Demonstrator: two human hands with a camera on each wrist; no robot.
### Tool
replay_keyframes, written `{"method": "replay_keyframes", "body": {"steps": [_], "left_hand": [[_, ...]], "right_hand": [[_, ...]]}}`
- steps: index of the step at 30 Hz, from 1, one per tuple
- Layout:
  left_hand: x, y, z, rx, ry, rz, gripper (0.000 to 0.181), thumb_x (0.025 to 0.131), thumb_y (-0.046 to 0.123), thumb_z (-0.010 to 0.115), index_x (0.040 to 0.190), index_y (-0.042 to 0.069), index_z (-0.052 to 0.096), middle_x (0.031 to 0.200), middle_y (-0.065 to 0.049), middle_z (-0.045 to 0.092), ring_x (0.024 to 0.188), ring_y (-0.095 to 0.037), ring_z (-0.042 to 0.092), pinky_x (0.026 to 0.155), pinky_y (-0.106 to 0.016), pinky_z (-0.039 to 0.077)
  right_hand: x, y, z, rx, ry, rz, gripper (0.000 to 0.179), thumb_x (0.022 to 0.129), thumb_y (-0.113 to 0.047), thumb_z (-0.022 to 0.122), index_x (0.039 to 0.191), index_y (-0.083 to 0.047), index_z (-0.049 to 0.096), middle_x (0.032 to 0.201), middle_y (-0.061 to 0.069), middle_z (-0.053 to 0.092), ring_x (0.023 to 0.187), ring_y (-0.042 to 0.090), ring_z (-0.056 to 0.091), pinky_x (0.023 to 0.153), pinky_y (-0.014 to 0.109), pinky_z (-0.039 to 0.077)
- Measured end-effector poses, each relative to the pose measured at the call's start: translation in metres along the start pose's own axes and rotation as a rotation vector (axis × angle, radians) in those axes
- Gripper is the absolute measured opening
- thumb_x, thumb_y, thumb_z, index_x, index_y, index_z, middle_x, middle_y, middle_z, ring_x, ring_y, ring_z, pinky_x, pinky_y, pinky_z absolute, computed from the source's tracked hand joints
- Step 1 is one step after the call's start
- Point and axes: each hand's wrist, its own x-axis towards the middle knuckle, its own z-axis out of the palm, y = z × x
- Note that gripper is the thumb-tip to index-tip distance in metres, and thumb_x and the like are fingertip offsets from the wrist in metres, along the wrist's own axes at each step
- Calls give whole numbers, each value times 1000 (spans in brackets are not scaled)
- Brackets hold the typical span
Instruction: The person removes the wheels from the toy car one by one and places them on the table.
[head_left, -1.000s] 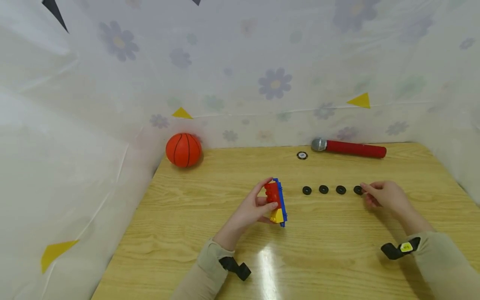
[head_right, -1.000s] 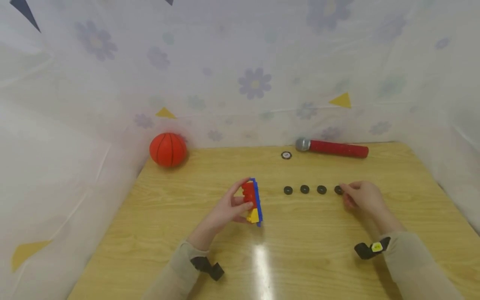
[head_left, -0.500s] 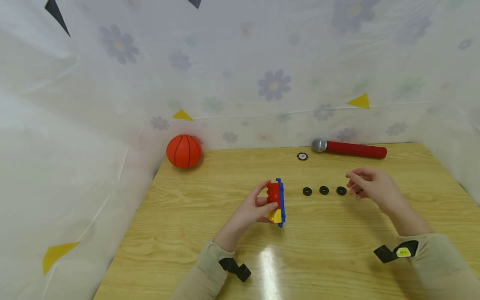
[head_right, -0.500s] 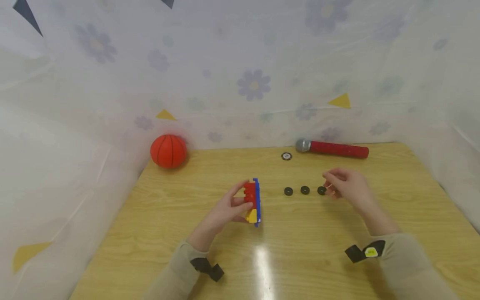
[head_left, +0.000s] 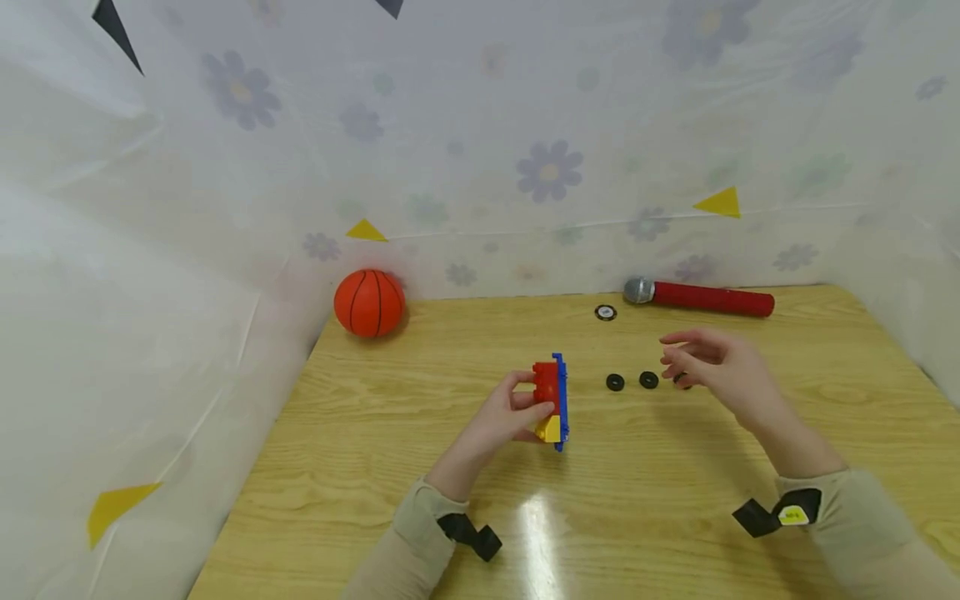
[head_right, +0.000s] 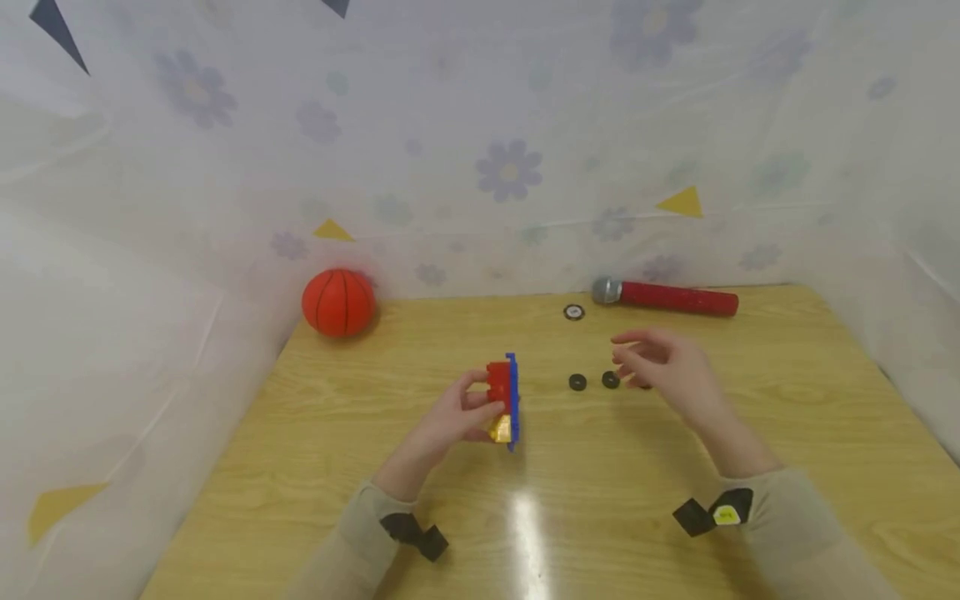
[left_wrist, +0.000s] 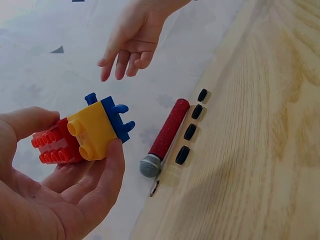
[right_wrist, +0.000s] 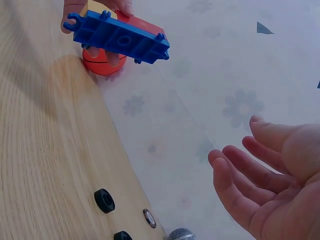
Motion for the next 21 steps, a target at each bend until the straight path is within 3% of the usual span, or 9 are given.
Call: {"method": "replay_keyframes", "body": {"steps": [5,11,15,18,21], "left_hand": [[0,0,0,-3,-19,4,51,96,15,66,140,7,41,128,-21,64,111,-46,62,80,-44,62],[0,1,2,7,-28,5,51,95,17,67,139,11,42,127,-17,65,100,-32,67,81,-43,62],[-1,2,4,15,-38,11,50,95,16,67,138,11,43,127,-17,65,93,-21,67,80,-43,62],[0,3,6,23,-48,18,50,95,17,67,139,10,43,128,-18,65,94,-20,67,79,-41,62],[0,4,8,32,-56,21,50,95,18,66,140,11,44,129,-18,64,99,-23,68,78,-37,62]], "right_hand": [[0,-6,9,28,-39,-36,38,98,-20,63,130,0,58,95,-18,72,82,7,72,70,28,62],[2,-13,18,63,-84,-28,42,97,-20,66,132,1,57,98,-13,72,88,8,72,74,31,62],[3,-16,24,55,-116,-6,42,97,-21,66,132,-1,57,106,4,73,92,9,72,75,30,62],[2,-20,29,61,-136,-4,42,97,-20,66,132,0,57,113,19,70,92,9,72,75,30,62],[2,-22,34,64,-151,-2,42,96,-20,67,132,-1,57,116,26,67,90,9,72,75,31,62]]}}
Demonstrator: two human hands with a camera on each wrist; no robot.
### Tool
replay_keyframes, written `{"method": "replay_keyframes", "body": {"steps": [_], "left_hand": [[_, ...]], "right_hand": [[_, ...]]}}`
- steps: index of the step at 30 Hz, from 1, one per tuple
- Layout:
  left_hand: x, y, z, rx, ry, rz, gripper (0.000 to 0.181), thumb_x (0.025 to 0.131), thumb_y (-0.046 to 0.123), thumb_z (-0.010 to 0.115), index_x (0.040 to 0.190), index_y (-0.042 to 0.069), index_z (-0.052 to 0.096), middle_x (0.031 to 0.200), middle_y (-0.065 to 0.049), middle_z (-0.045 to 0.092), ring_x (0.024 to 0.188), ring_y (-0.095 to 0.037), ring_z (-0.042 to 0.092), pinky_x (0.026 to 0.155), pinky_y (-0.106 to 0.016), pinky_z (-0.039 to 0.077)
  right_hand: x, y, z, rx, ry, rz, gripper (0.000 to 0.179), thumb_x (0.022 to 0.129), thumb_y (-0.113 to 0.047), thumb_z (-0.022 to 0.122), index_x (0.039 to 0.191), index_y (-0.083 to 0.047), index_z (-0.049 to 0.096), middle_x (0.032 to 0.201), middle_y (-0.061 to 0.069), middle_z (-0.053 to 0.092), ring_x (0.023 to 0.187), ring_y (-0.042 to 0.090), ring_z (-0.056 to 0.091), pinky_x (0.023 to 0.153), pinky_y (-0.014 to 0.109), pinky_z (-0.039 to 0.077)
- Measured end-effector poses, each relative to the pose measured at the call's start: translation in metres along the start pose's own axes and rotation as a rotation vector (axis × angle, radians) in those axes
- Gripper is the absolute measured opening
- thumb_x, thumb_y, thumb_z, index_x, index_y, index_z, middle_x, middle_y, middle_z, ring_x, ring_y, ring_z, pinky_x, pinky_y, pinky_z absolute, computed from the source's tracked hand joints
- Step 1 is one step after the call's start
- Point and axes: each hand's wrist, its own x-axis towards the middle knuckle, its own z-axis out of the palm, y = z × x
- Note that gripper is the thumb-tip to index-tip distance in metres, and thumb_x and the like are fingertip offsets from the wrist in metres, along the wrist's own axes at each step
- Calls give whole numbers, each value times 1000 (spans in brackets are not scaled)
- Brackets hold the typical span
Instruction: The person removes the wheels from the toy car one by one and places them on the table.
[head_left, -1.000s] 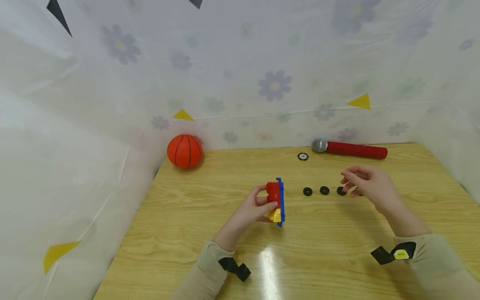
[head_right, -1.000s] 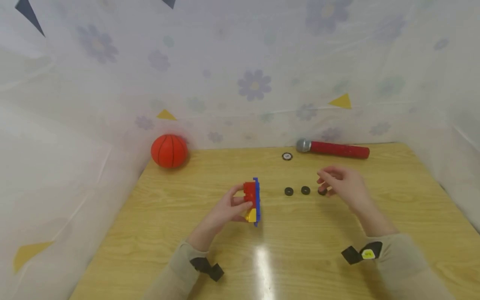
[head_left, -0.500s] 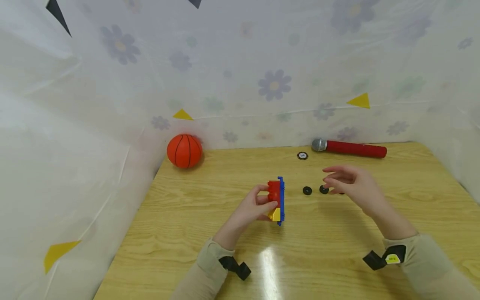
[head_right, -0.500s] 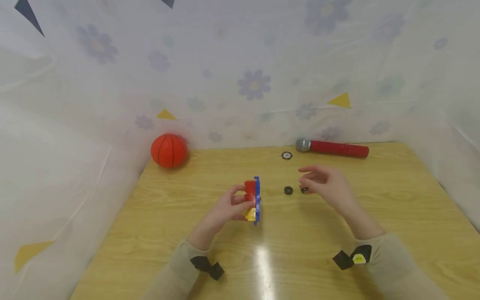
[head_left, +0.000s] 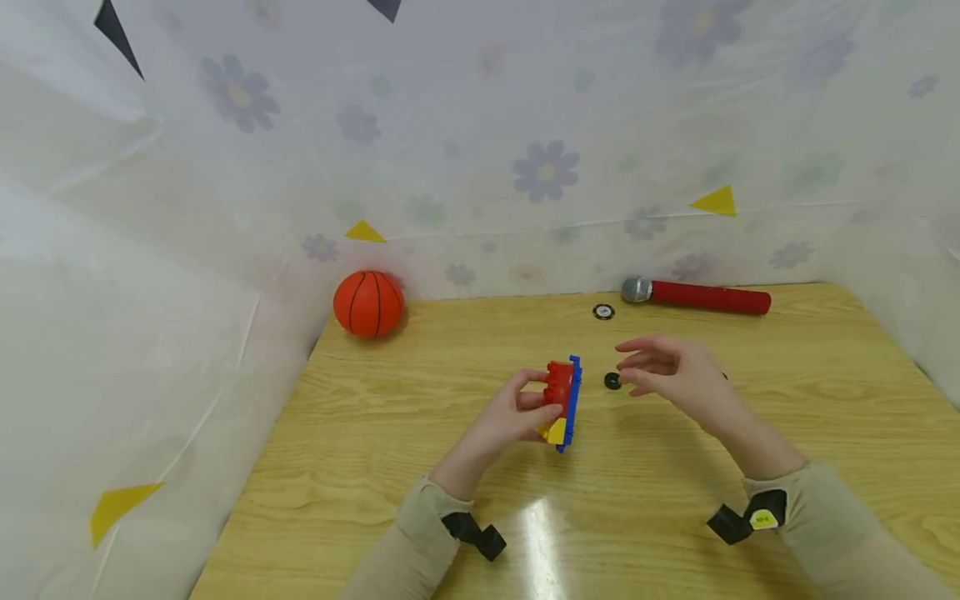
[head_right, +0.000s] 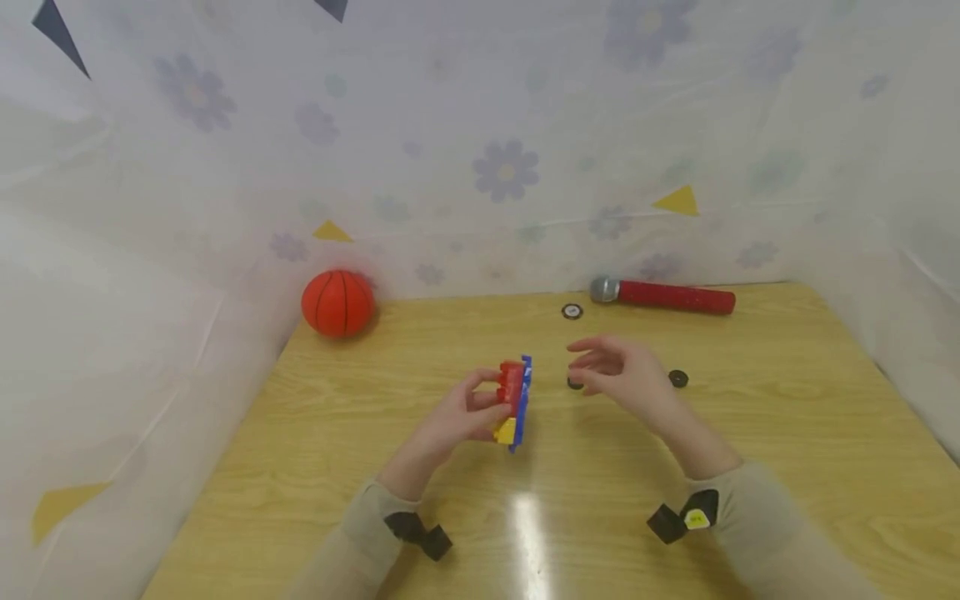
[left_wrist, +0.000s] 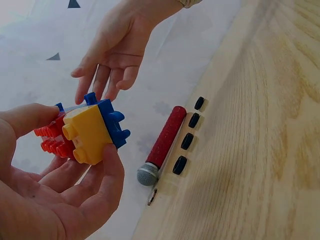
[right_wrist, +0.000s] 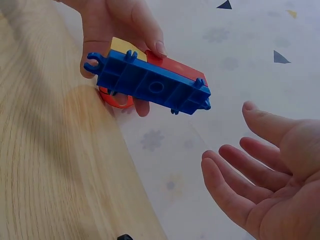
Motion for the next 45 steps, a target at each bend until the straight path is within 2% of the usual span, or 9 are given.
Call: {"method": "replay_keyframes", "body": {"steps": [7,12,17,23,26,32,35,42,45], "left_hand": [[0,2,2,12,-21,5,46,96,20,66,139,15,49,129,-15,65,111,-36,65,76,-31,60],[-1,2,2,10,-43,26,45,97,20,65,139,15,50,128,-16,66,113,-43,63,78,-34,59],[0,0,2,32,-54,35,45,97,20,65,139,16,53,128,-14,67,107,-30,67,81,-36,58],[0,-1,2,61,-91,50,46,96,18,66,140,18,54,124,-15,68,103,-27,68,86,-41,58],[1,-2,2,65,-117,72,47,95,14,67,140,17,54,124,-16,68,102,-24,68,88,-44,58],[2,-6,1,95,-171,115,62,89,2,71,145,16,49,130,-17,65,111,-20,65,91,-33,57],[3,-6,0,118,-200,127,67,87,-2,71,147,17,47,133,-17,62,114,-19,63,91,-32,56],[3,-5,-2,130,-216,133,66,88,-5,68,147,16,48,134,-19,61,111,-17,62,85,-28,57],[3,-5,-1,120,-216,135,65,89,-4,67,147,14,47,133,-21,61,110,-21,62,80,-26,57]], "right_hand": [[2,0,14,47,-44,11,46,92,-22,72,131,-2,58,116,26,66,87,13,73,75,33,62],[2,0,21,80,-77,-3,46,92,-20,72,131,0,57,118,26,66,86,16,73,75,37,62],[2,0,25,110,-113,-11,49,91,-18,73,133,-1,56,121,25,65,92,21,72,78,40,62],[0,2,29,29,-126,-8,56,87,-24,78,135,-4,57,129,19,63,98,13,68,81,27,60],[-1,3,30,-6,-125,-13,55,86,-26,78,134,-7,59,131,17,62,99,15,68,82,25,59],[-2,5,30,-32,-126,-12,54,87,-29,77,134,-8,59,130,16,64,108,25,68,83,26,59],[-3,6,30,-26,-134,6,56,87,-29,77,135,-6,58,131,18,63,112,31,66,84,28,60],[-6,5,30,-12,-149,25,57,88,-29,76,136,-5,57,135,20,60,123,37,60,88,30,59],[-6,5,31,-18,-146,22,56,89,-29,75,135,-4,57,134,19,61,123,37,60,88,29,59]]}}
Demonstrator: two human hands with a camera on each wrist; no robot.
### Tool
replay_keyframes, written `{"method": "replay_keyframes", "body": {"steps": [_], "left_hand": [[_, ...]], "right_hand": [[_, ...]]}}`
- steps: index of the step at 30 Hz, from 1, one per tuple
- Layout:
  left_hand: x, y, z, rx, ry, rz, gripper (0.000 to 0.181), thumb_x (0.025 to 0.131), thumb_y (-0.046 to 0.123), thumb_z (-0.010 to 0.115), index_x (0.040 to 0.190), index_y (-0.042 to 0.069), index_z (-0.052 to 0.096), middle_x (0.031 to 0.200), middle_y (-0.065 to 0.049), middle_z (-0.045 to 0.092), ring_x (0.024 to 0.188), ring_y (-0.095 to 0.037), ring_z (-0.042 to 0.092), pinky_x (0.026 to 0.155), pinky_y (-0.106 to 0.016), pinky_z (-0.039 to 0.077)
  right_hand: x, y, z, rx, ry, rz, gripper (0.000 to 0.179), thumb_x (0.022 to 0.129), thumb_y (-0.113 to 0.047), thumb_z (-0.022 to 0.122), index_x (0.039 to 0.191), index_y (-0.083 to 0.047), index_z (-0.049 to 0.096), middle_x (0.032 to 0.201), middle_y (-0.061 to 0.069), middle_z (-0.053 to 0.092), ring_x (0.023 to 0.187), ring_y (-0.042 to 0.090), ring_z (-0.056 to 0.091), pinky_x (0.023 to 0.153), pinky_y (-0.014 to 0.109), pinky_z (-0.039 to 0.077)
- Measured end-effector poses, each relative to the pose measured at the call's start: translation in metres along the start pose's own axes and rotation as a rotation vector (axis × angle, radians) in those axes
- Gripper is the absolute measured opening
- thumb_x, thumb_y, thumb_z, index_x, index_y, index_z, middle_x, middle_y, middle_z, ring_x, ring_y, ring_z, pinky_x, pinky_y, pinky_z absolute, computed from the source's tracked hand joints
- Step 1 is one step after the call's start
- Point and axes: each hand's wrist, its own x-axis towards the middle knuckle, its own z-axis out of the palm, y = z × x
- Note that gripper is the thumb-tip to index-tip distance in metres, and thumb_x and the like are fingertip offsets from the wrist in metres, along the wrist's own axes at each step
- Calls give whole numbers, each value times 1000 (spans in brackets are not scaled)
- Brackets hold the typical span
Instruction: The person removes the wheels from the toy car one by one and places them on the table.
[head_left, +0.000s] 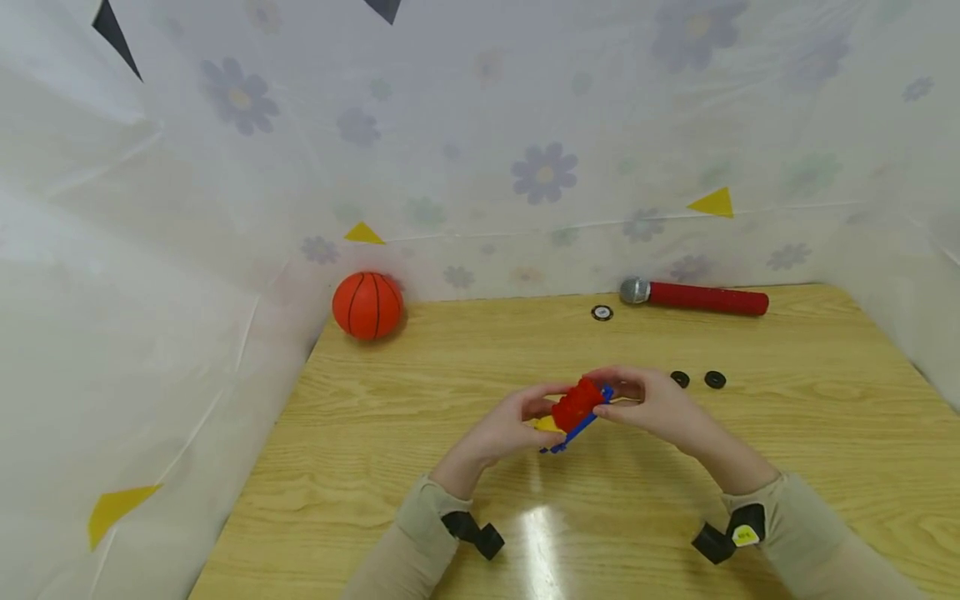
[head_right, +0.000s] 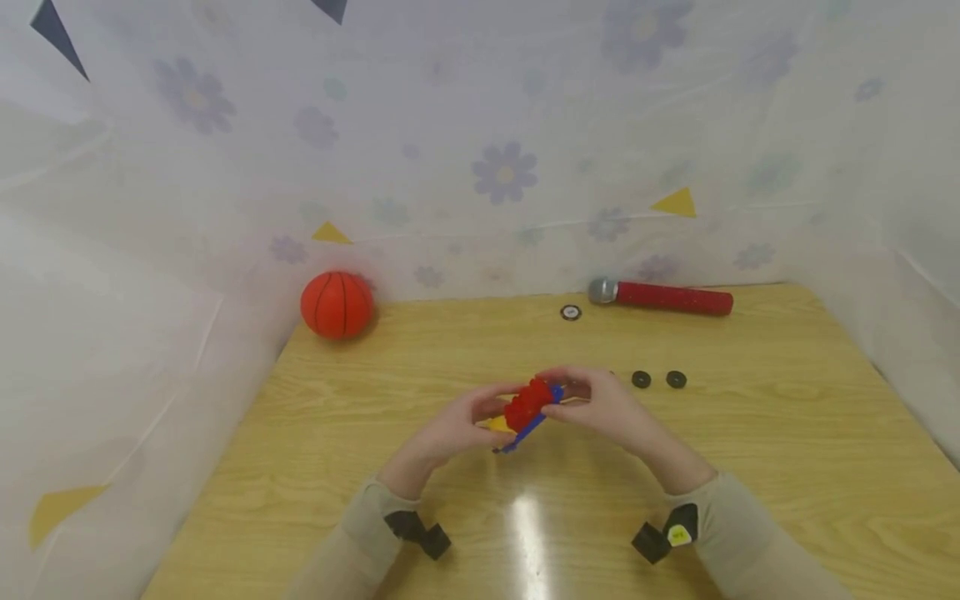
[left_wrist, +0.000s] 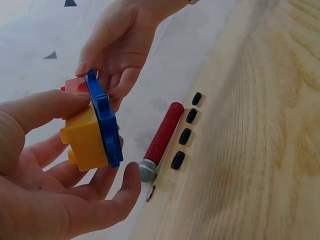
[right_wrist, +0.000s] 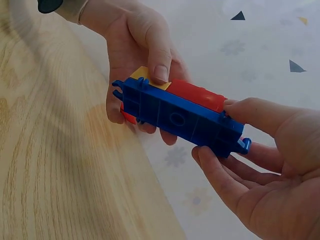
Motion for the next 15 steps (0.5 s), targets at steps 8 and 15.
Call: {"method": "replay_keyframes", "body": {"steps": [8,15], "left_hand": [[-1,-2,-1,34,48,-2,60,90,4,70,145,18,51,134,-13,61,120,-25,57,93,-31,53],[-1,-2,-5,6,128,-25,62,86,4,74,143,18,52,145,-10,51,126,-28,52,108,-46,46]], "right_hand": [[-2,3,0,53,9,25,51,90,-26,74,131,-1,57,130,21,61,120,37,62,84,28,60],[-4,10,-4,100,7,13,48,90,-18,74,128,3,55,131,25,57,121,35,61,83,26,59]]}}
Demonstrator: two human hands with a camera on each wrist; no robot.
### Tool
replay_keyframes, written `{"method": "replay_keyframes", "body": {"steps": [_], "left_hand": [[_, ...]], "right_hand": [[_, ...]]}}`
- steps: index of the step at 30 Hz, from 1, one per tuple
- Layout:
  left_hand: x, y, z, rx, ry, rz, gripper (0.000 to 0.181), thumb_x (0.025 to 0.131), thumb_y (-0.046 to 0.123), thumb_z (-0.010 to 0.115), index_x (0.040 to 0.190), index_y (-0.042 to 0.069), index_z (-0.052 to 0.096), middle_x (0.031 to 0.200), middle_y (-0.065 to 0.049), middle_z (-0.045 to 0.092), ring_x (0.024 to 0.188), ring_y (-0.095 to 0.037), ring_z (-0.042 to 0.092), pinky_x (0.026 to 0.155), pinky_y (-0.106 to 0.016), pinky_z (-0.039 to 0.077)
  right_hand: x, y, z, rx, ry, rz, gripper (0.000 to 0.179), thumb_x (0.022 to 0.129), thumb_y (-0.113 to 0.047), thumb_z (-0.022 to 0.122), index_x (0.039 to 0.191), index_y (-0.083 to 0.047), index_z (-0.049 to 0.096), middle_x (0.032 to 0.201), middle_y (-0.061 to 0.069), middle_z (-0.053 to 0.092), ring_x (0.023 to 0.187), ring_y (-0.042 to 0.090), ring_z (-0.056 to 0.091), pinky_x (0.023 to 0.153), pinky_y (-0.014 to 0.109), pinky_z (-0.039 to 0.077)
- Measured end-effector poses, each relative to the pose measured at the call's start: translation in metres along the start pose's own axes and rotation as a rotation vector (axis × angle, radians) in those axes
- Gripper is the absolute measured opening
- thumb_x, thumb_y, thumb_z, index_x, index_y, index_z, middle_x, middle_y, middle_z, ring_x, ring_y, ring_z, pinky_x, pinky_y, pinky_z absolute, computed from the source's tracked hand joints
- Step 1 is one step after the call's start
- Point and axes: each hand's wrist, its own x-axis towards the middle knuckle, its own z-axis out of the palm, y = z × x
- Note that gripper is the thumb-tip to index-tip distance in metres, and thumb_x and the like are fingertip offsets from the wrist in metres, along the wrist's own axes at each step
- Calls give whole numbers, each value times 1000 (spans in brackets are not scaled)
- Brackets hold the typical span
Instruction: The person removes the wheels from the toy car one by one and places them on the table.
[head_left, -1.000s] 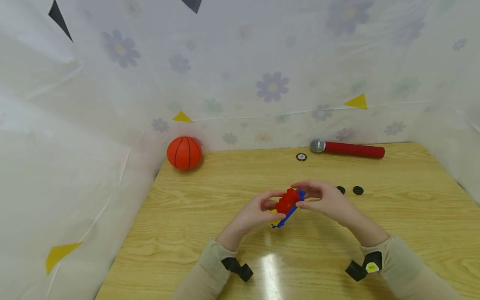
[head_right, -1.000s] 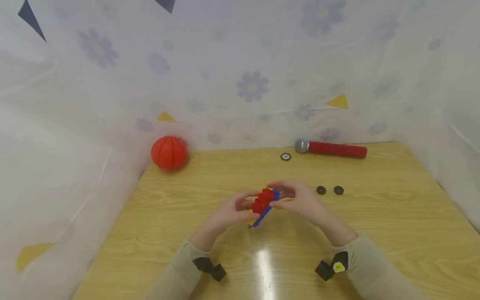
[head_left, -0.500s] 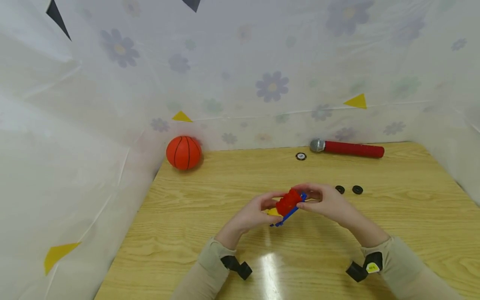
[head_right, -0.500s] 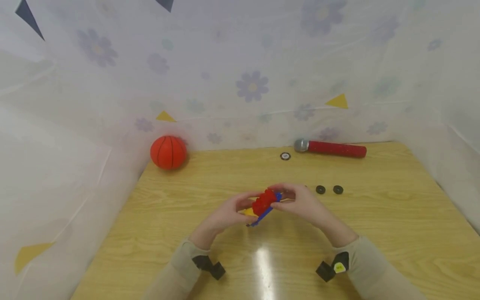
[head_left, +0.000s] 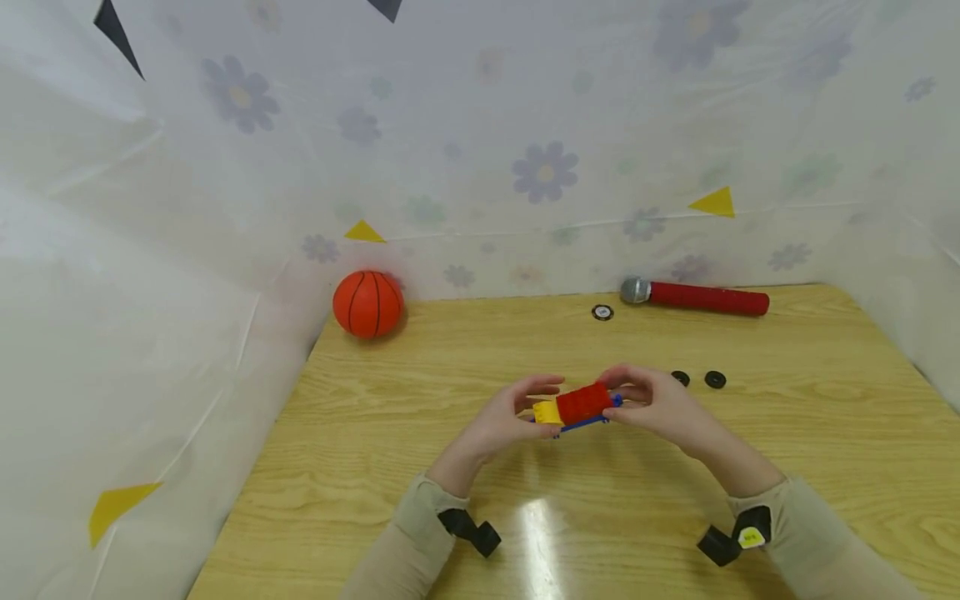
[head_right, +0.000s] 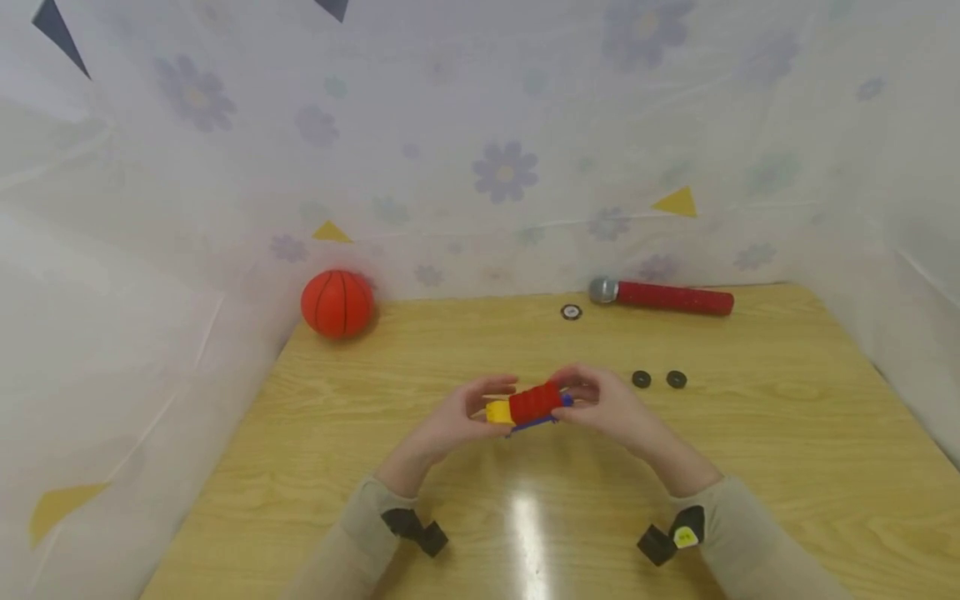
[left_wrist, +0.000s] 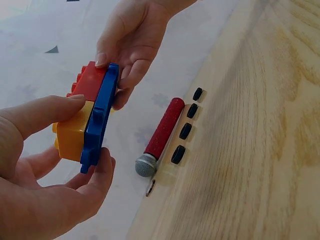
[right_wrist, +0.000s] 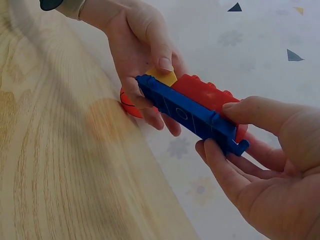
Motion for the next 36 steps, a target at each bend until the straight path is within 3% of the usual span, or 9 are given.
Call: {"method": "replay_keyframes", "body": {"steps": [7,14,18,26,31,36], "left_hand": [[0,-2,-1,-59,31,15,66,84,-3,74,142,20,52,148,-9,48,130,-33,49,109,-43,47],[1,-2,-1,-82,54,13,69,83,-6,74,143,20,51,148,-19,44,128,-31,52,105,-41,50],[2,-4,0,-64,60,0,67,83,-6,74,143,15,51,143,-21,48,127,-33,53,103,-40,52],[10,-17,1,-49,68,-33,63,84,-7,73,140,11,54,127,-13,59,122,-36,58,95,-39,57],[13,-25,0,-42,69,-57,63,83,-7,74,140,9,54,128,-12,60,114,-31,63,88,-36,59],[17,-31,2,-60,92,-81,60,82,-9,74,137,6,57,127,-14,61,113,-30,65,85,-35,60]], "right_hand": [[-3,7,-5,94,-17,-1,48,89,-10,74,128,8,51,131,29,54,105,2,65,84,25,59],[-5,13,-8,129,-25,7,48,88,-3,72,128,10,48,135,31,49,105,-3,63,84,24,59],[-6,20,-10,112,-30,26,49,88,-4,73,127,8,49,137,32,48,107,1,63,85,24,59],[-1,38,-8,40,-17,63,48,86,-4,75,127,6,52,137,30,50,117,30,62,88,24,58],[3,49,-6,14,-5,70,48,85,-6,76,126,4,53,134,27,53,116,32,62,86,25,58],[7,57,-3,-82,14,62,45,83,-9,79,122,1,57,128,24,58,112,35,64,85,28,59]]}}
